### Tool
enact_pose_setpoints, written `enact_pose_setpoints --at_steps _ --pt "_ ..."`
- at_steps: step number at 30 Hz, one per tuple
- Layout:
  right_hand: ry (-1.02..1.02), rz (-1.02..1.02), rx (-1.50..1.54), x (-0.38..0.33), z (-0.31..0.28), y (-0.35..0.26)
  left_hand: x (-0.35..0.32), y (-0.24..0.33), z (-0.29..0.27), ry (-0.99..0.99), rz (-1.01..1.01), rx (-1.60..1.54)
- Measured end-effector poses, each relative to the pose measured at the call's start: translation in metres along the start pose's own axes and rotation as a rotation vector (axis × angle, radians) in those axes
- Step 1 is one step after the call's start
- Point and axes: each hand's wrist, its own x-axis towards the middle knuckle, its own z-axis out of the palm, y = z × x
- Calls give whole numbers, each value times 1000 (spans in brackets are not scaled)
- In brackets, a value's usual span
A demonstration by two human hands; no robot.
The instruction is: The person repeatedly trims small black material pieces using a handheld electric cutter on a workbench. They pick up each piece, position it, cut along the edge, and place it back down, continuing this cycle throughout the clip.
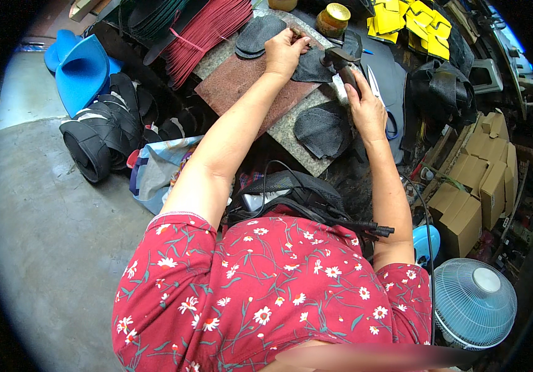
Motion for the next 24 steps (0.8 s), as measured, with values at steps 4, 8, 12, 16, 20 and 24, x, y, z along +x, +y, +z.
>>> enact_pose_setpoints --at_steps 4,8,12,16,20,24 --pt "0 -15 14 1 -4 -1 4 -6 -2 -25 -11 -68" --pt "-33 8 15 1 -3 3 4 -5 1 5 -13 2" --pt "-59 45 19 8 -5 4 0 1 4 26 -35 96" --pt "-102 145 230 14 -27 -7 -1 7 4 20 11 150" --pt "223 -251 780 11 -50 -22 0 10 4 7 566 641" --pt "292 -232 307 12 -39 -26 0 11 13 -93 741 674"
